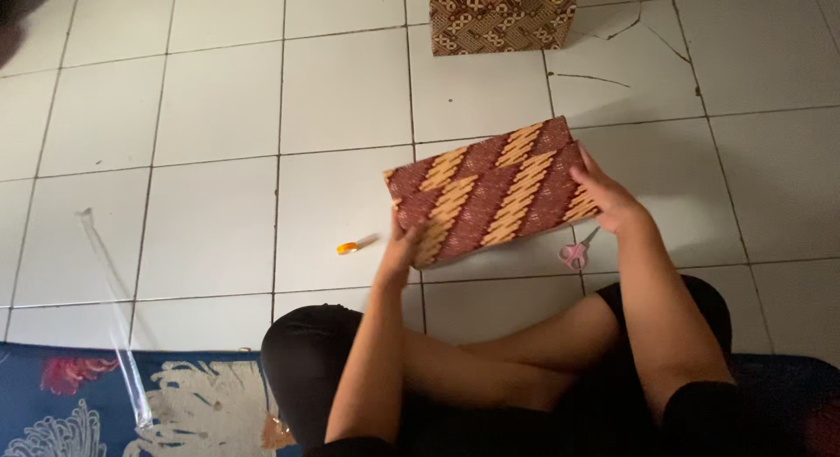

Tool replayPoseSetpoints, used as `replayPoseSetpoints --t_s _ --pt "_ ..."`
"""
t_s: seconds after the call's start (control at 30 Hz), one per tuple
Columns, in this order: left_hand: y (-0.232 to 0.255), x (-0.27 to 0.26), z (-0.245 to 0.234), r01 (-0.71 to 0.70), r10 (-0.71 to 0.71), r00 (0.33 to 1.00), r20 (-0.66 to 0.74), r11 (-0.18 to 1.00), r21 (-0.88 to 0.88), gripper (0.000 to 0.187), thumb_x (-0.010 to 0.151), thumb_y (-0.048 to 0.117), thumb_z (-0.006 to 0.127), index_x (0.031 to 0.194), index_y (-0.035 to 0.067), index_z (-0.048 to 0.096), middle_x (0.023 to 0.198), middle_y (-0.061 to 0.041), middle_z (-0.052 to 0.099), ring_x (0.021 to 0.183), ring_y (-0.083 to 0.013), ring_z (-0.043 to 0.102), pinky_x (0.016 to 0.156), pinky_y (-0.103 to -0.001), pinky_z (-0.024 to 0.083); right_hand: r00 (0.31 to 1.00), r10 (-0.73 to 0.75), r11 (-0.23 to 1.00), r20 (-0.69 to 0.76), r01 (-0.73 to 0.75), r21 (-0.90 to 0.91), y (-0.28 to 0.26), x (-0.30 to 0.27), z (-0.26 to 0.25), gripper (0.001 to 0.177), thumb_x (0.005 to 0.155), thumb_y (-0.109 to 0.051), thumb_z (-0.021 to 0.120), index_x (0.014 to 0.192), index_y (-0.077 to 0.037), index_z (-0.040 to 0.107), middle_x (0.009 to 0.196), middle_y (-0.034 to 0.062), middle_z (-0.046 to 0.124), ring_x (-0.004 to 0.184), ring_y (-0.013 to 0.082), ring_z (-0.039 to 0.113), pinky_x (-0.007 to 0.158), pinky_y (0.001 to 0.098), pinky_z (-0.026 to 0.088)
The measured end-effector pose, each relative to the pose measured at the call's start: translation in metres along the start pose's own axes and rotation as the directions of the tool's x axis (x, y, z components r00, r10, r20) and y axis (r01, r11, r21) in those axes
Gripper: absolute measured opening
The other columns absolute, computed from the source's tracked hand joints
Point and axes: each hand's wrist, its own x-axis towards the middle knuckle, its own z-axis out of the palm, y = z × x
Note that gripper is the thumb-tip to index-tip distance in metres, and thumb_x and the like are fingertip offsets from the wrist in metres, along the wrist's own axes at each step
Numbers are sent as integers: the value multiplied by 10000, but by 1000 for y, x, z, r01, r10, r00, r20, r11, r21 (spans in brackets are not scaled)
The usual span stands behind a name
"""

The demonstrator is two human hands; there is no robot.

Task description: The person wraps a rectangular box with patterned paper, folding edges and securing them with tape. They use scissors to cut tape and smooth the paper, then place the wrapped box on top of another wrapped box.

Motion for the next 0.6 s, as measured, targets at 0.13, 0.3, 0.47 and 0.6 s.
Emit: replayPoseSetpoints --t_s 0.13,0.3,0.47,0.6 --pt "25 21 -26 -113 118 993 19 978 -176 649 1011 206 475 1621 146 263 1394 -133 612 1185 -247 660 936 -377 597 992 -82 994 98 75 78 18 1 15 1000 862 -494 600 1649 -441 -16 1712 122 110 1520 356 236 1194 596 233" --pt "39 41 -41 -38 39 999 1 988 -151 591 1016 167 506 1588 116 366 1389 -112 629 1203 -214 654 975 -358 568 963 -213 912 166 136 386 54 17 29 938 926 -405 634 1651 -283 52 1679 132 288 1495 321 370 1170 520 371" --pt "31 44 -34 -49 45 999 -27 985 -164 558 1013 147 523 1555 82 407 1357 -100 636 1180 -203 639 983 -347 536 962 -233 931 142 178 319 61 34 21 883 958 -416 598 1676 -298 97 1679 109 309 1506 288 352 1170 483 346" --pt "26 51 -38 -109 109 994 -10 975 -195 561 1017 176 505 1561 105 385 1404 -81 613 1237 -193 604 1045 -352 490 972 -230 916 49 199 349 52 40 25 945 914 -394 648 1654 -290 70 1669 121 282 1515 307 323 1164 542 363"
